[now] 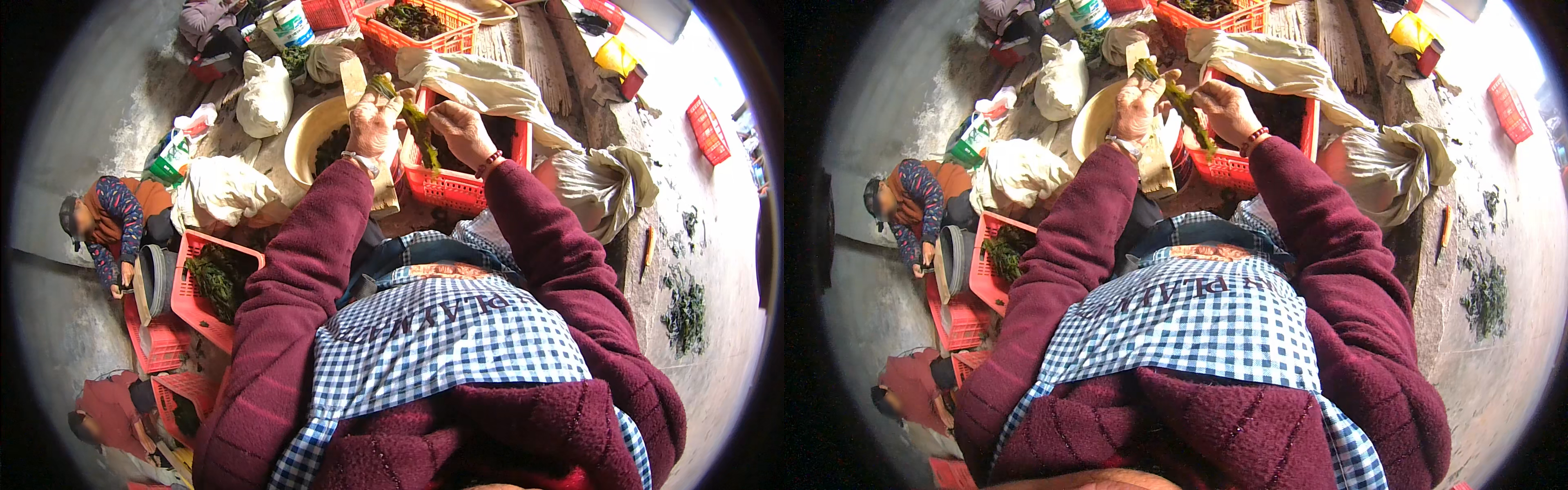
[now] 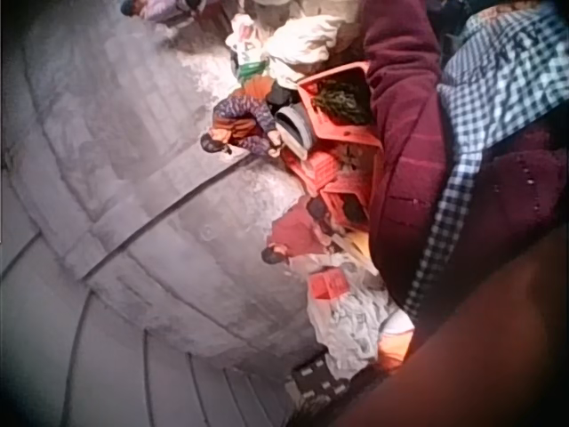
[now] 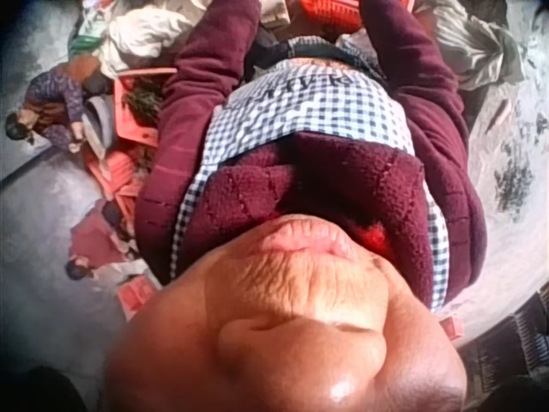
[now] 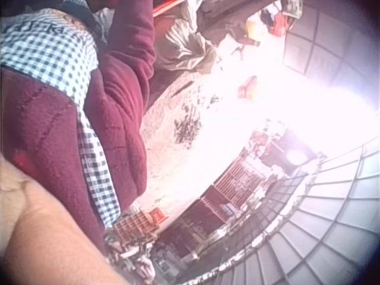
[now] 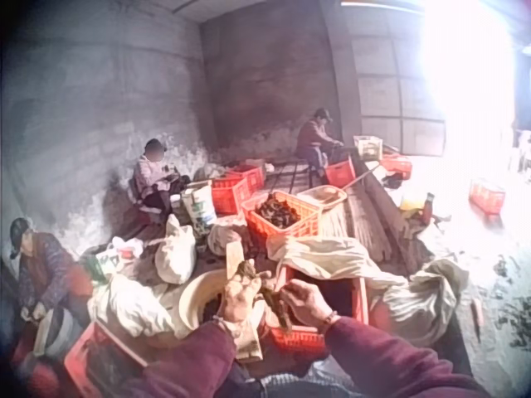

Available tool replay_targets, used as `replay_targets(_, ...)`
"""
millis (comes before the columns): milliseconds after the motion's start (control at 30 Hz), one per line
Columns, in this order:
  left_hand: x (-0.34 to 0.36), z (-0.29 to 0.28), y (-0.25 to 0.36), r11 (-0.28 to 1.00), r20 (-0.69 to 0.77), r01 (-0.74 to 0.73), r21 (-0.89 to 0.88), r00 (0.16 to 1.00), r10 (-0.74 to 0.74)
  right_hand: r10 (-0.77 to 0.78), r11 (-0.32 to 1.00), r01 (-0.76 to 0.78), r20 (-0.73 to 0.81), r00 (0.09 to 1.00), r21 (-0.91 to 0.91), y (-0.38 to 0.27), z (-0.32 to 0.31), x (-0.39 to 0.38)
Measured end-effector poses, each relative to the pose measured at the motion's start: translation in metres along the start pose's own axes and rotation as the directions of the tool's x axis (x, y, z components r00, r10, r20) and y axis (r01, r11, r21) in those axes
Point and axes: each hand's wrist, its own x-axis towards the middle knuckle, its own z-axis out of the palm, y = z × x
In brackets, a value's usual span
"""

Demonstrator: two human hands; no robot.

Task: The person sits on the floor and repeatedly picks up green leaves from a red basket, strips or tears them by hand, and places the processed pieces into a white bowl. The person handles leaves one at a time and continues the same motion throughout the clip.

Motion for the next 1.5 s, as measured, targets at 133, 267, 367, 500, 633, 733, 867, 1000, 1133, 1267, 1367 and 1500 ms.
replay_targets(133,-0.003,0.001,0.001,0.959,0.019,-0.151,0.24,0.988,0.151,0.004,1.0,-0.003,-0.087,0.996,0.004,0.009,-0.005,0.0)
replay_targets(267,-0.005,0.0,-0.005,0.955,-0.046,-0.189,0.229,0.978,0.204,0.054,0.994,-0.034,-0.199,0.978,0.104,0.024,-0.005,0.003)
replay_targets(367,-0.001,-0.005,-0.01,0.995,-0.058,-0.087,0.04,0.994,0.09,0.189,0.965,-0.124,-0.285,0.94,0.231,0.032,-0.005,0.006)
replay_targets(500,0.006,-0.017,-0.013,0.995,-0.044,0.003,-0.097,0.999,-0.007,0.364,0.844,-0.241,-0.18,0.914,0.48,0.028,-0.012,0.005)
replay_targets(633,0.01,-0.02,-0.015,0.977,-0.023,0.016,-0.212,1.0,-0.021,0.506,0.731,-0.474,0.076,0.859,0.492,0.017,-0.018,-0.001)
replay_targets(733,0.018,-0.029,-0.008,0.967,-0.073,-0.024,-0.255,0.997,0.005,0.517,0.802,-0.549,0.186,0.835,0.236,0.017,-0.032,-0.007)
replay_targets(867,0.035,-0.056,0.015,0.981,-0.187,-0.074,-0.181,0.982,0.04,0.362,0.932,-0.356,0.184,0.914,-0.065,0.039,-0.052,-0.017)
replay_targets(1000,0.05,-0.096,0.04,0.989,-0.255,-0.015,-0.146,0.967,-0.023,0.406,0.884,-0.353,0.126,0.905,-0.307,0.073,-0.069,-0.022)
replay_targets(1133,0.053,-0.136,0.059,0.982,-0.294,-0.038,-0.184,0.956,-0.018,0.381,0.849,-0.336,0.031,0.924,-0.408,0.092,-0.086,-0.019)
replay_targets(1267,0.06,-0.171,0.072,0.992,-0.421,-0.103,-0.074,0.905,0.063,0.422,0.727,-0.353,-0.021,0.906,-0.589,0.103,-0.101,-0.016)
replay_targets(1367,0.062,-0.197,0.087,0.995,-0.486,-0.022,0.098,0.871,0.067,0.397,0.671,-0.331,-0.055,0.916,-0.664,0.113,-0.116,-0.015)
replay_targets(1500,0.059,-0.225,0.1,0.987,-0.48,-0.113,0.112,0.864,0.153,0.569,0.403,-0.32,-0.039,0.821,-0.857,0.132,-0.144,-0.016)
